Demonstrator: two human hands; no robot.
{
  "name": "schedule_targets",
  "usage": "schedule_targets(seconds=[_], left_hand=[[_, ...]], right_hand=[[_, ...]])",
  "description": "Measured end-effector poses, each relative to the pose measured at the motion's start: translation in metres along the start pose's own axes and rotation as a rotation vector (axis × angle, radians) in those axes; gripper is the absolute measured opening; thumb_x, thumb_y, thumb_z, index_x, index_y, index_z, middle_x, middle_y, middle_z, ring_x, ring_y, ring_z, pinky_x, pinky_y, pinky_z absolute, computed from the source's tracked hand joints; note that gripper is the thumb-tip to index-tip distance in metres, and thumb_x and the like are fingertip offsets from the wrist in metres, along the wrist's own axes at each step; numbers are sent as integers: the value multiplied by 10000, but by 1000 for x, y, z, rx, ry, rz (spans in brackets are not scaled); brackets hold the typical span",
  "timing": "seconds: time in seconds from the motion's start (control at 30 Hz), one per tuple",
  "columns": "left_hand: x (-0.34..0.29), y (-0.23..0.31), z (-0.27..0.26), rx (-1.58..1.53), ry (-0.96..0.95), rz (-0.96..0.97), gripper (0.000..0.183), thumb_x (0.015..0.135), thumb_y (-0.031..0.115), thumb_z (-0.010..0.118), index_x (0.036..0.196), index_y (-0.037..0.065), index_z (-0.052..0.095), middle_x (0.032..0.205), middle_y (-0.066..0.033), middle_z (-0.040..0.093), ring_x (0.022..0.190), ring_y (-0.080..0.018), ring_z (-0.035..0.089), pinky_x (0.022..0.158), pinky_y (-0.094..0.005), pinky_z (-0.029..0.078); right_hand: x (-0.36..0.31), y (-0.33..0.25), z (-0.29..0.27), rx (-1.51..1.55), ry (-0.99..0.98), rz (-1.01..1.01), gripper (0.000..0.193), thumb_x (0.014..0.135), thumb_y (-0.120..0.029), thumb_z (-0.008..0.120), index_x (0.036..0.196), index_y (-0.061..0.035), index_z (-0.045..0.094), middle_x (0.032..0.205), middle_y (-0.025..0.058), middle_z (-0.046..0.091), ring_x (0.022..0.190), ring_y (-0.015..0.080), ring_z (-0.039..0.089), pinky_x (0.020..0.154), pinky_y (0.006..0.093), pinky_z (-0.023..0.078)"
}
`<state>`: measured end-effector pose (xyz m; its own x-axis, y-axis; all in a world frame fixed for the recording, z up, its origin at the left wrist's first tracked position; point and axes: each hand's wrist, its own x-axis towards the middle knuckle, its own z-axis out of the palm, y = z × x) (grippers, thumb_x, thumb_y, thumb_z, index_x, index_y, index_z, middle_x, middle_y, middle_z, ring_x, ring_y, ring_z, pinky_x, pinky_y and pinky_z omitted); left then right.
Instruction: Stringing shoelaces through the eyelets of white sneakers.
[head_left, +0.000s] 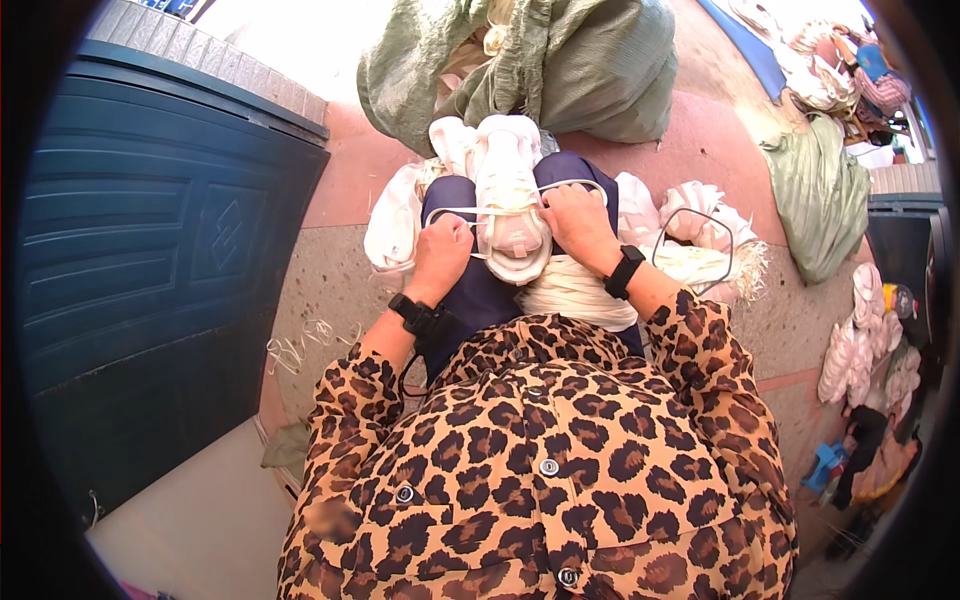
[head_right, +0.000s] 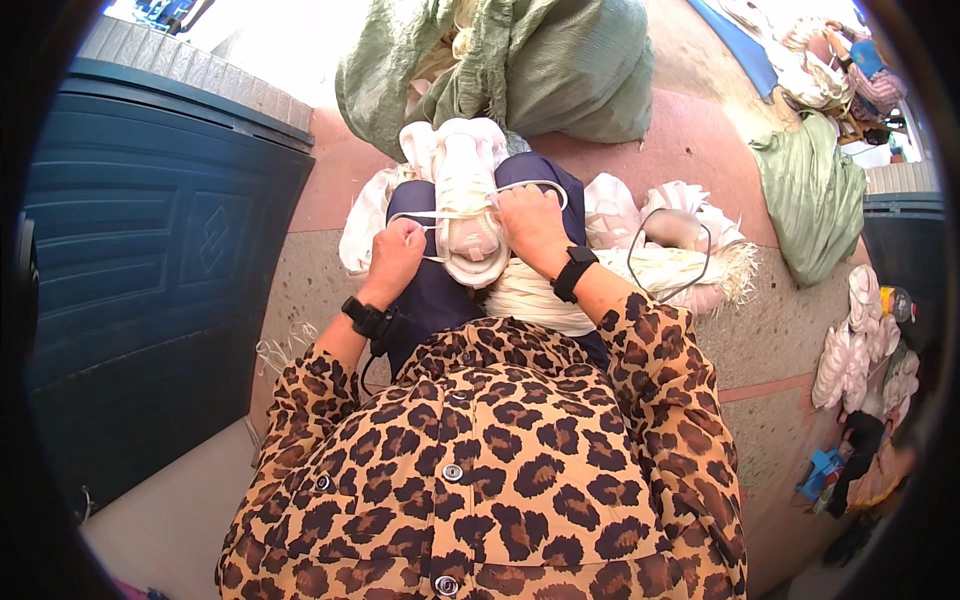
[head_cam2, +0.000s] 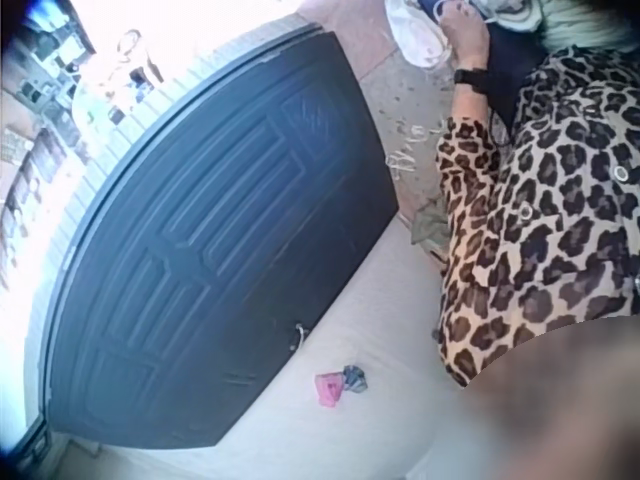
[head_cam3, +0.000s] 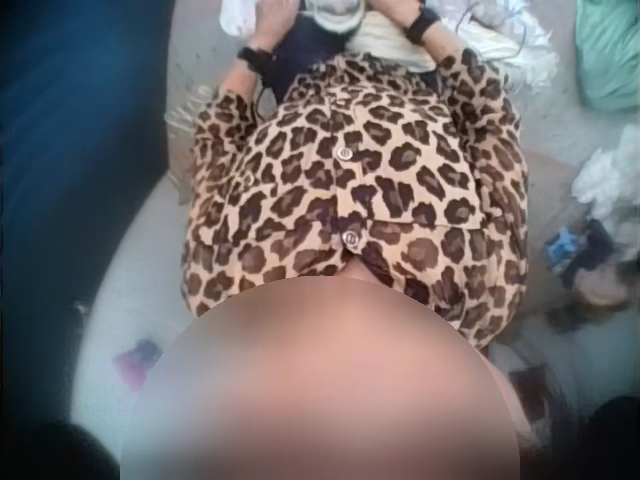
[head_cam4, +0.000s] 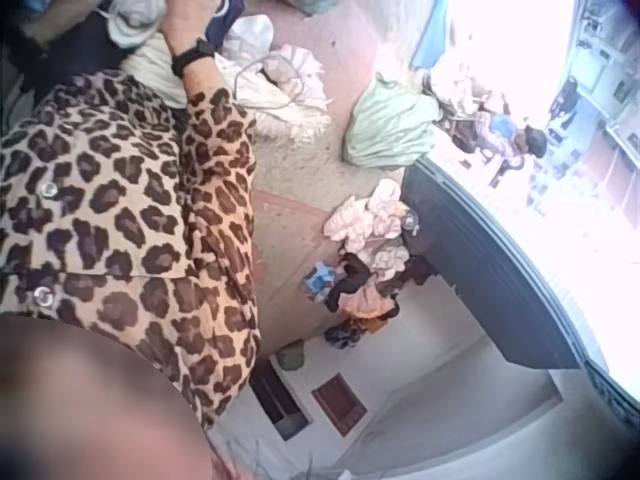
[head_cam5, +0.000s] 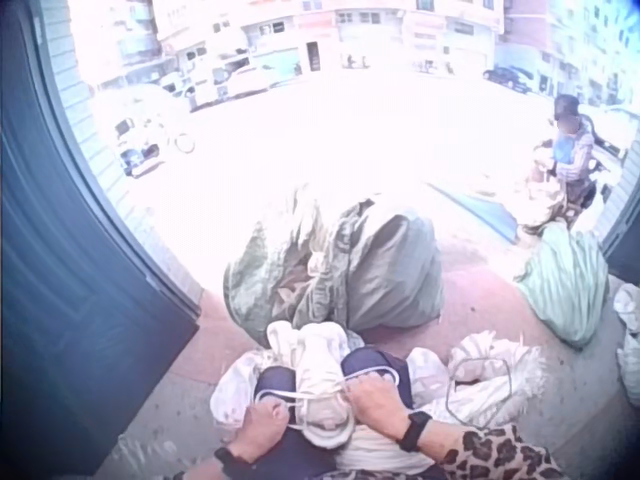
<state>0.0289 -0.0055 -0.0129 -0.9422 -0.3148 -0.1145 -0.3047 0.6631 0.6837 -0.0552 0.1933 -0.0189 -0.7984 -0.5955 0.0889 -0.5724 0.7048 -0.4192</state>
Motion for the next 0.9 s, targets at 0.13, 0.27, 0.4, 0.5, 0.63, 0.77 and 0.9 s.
schedule_targets(seconds=[0.13, 0.27, 0.4, 0.5, 0.63, 0.77, 0.9], left_hand=[[0, 3, -1, 14, -17, 35, 185, 793, 188, 518, 800, 30, 616, 699, -192, 597, 677, -350, 587, 596, -409, 460], [1, 6, -4, 30, -43, 18, 227, 792, 206, 544, 853, 2, 625, 722, -173, 616, 661, -261, 613, 590, -335, 460], [-1, 7, -5, 118, -25, -25, 197, 783, 243, 530, 804, 81, 640, 689, -169, 604, 666, -341, 591, 587, -405, 468], [-2, 6, -7, 128, -27, 39, 193, 776, 242, 515, 791, 94, 636, 675, -162, 602, 659, -339, 590, 579, -416, 464], [-1, 9, -10, 277, -80, 44, 183, 774, 219, 513, 804, 86, 635, 681, -154, 606, 651, -323, 593, 578, -394, 462], [2, 14, -13, 366, -97, 93, 172, 759, 203, 500, 767, 80, 620, 661, -158, 593, 636, -336, 582, 562, -420, 454], [5, 15, -14, 367, -127, 115, 178, 758, 204, 493, 751, 71, 610, 656, -157, 590, 636, -337, 581, 562, -427, 452]], right_hand=[[0, 0, 0, 13, -6, -8, 133, 782, -199, 555, 769, -67, 560, 780, 94, 556, 806, 275, 517, 696, 394, 383], [1, 1, 2, 1, -81, 38, 160, 786, -222, 548, 763, -66, 573, 764, 94, 573, 793, 266, 532, 680, 401, 381], [1, 4, 4, -2, -86, 42, 183, 788, -242, 545, 771, -63, 580, 766, 93, 585, 786, 261, 539, 666, 409, 373], [2, 4, 4, 4, -86, 27, 182, 789, -240, 544, 769, -63, 580, 767, 90, 585, 782, 261, 538, 664, 407, 372], [2, 4, 4, 10, -95, 30, 181, 791, -239, 544, 769, -63, 580, 768, 90, 586, 785, 261, 538, 667, 407, 373], [1, 3, 3, 15, -91, 36, 182, 792, -239, 541, 770, -62, 580, 769, 90, 585, 791, 260, 536, 685, 409, 376], [1, 2, 3, -4, -87, 39, 180, 792, -238, 540, 774, -64, 585, 769, 88, 583, 798, 259, 535, 697, 409, 378]])
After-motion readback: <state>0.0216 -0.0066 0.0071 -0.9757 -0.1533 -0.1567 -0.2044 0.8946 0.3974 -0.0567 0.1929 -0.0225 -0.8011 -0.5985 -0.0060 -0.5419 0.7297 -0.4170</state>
